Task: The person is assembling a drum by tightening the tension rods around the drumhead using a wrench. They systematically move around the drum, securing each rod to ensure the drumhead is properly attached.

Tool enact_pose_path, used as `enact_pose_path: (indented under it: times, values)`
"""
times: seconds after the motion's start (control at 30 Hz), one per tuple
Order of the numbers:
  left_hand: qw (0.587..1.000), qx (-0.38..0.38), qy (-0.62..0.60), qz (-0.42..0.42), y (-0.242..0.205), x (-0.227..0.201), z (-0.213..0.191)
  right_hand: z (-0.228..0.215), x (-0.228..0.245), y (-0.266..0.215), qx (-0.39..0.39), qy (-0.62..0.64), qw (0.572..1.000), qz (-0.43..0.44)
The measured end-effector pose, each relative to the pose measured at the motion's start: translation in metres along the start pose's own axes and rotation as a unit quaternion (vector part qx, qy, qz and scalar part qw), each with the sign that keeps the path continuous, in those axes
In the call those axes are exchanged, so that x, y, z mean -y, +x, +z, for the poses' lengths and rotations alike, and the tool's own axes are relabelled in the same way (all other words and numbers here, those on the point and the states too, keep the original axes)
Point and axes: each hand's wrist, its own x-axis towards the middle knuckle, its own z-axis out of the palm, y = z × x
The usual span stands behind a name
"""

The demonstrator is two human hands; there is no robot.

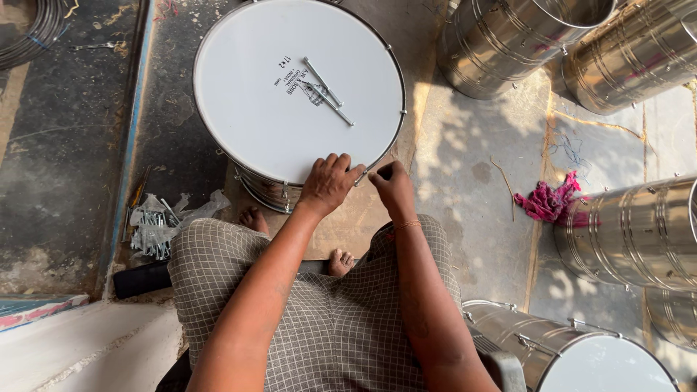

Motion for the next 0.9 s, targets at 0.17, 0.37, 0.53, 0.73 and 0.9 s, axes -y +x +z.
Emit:
enact_pose_path:
  times: [0.17,0.37,0.53,0.73,0.9]
  values:
    - [0.999,-0.024,0.030,0.021,0.001,0.002,0.017,-0.014,-0.025,0.027,0.064,0.347,0.929,0.111]
    - [0.999,-0.010,0.031,-0.011,0.021,-0.009,0.046,-0.033,-0.024,0.046,0.044,0.561,0.825,0.060]
    - [0.997,-0.038,-0.026,-0.063,0.057,-0.037,0.062,-0.052,0.003,0.023,-0.009,0.538,0.843,-0.006]
    - [0.994,-0.006,-0.042,-0.097,0.073,-0.053,0.064,-0.061,0.012,0.017,-0.050,0.457,0.887,-0.053]
    - [0.986,0.011,-0.120,-0.113,0.078,-0.043,0.050,-0.055,-0.006,0.057,-0.073,0.467,0.881,0.025]
